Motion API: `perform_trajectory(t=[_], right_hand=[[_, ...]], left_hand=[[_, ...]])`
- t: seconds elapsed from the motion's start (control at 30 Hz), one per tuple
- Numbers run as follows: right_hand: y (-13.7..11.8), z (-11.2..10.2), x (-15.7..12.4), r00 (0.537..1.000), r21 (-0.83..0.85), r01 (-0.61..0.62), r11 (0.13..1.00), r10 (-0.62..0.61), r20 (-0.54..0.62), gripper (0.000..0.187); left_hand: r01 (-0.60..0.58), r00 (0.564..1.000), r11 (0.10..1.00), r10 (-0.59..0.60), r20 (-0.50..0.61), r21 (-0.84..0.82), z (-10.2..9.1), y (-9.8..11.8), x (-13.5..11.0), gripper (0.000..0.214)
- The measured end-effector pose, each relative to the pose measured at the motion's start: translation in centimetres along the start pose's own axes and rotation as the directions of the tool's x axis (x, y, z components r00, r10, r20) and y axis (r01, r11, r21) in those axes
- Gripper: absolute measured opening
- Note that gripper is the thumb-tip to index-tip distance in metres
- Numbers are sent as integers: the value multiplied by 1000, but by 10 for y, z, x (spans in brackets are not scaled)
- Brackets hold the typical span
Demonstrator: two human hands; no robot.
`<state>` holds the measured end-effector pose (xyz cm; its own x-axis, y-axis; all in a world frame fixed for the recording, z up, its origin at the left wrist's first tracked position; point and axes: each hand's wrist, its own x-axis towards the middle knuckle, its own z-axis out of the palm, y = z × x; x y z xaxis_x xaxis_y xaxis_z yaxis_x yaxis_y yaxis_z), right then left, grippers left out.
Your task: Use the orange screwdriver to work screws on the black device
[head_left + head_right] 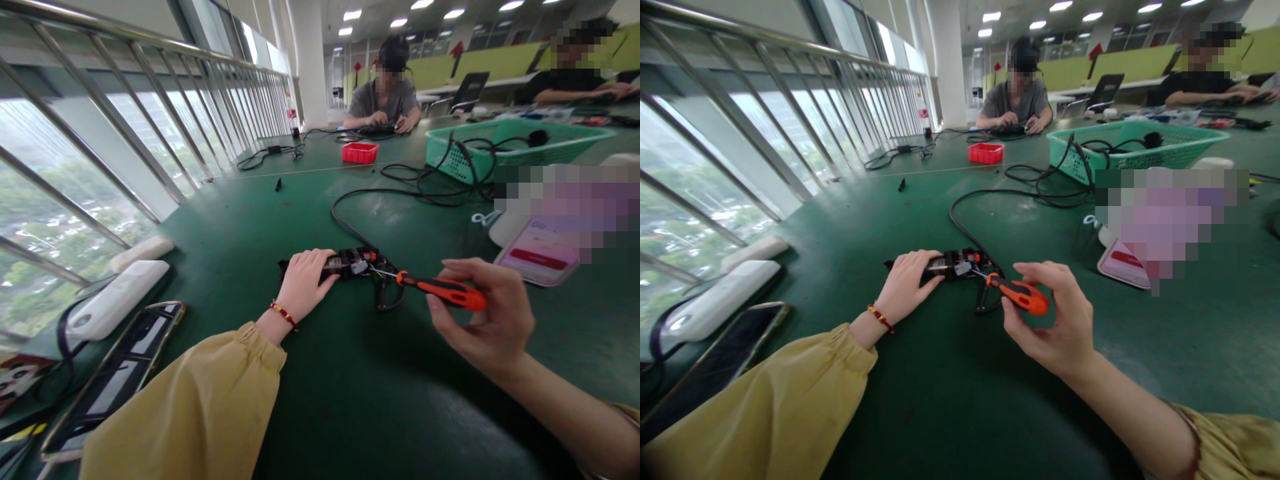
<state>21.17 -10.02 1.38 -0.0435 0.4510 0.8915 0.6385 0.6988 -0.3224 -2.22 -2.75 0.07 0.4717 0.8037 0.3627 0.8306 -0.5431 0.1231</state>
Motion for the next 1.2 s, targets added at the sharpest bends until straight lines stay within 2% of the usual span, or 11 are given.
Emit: perform_trajectory(t=[0.07,0.23,0.37,0.4,0.5,0.57,0.73,0.9,1.07,1.2], right_hand=[[-1,0,2,999,-28,37,999,-38,-37,47],[0,-1,2,997,-33,20,999,-17,81,30],[2,0,1,999,-29,23,999,-24,-38,46],[2,0,1,999,-27,28,999,-28,-35,46],[0,0,3,996,-27,50,998,-48,75,31],[-1,0,3,993,-31,45,999,-42,109,29],[-1,1,2,1000,-11,12,1000,-12,-25,47],[-2,-2,2,992,-12,15,1000,-14,127,26],[-2,-1,2,1000,-11,13,1000,-13,13,43],[-2,0,2,991,-22,-2,1000,5,135,26]], left_hand=[[0,1000,1000,0,-1,1,0,0,0,28],[-4,1000,1000,4,-4,7,1,0,0,28],[0,1000,1000,0,-3,11,0,0,0,28],[0,1000,1000,0,-2,10,0,0,0,29],[-2,1000,1000,2,-3,8,0,0,0,28],[-2,1000,1000,2,-6,8,1,0,0,28],[-1,1000,1000,1,-6,12,1,0,0,28],[-2,1000,1000,2,-3,15,1,0,-1,29],[-1,1000,1000,1,1,17,0,0,-1,29],[1,1000,1000,-1,3,14,0,0,0,29]])
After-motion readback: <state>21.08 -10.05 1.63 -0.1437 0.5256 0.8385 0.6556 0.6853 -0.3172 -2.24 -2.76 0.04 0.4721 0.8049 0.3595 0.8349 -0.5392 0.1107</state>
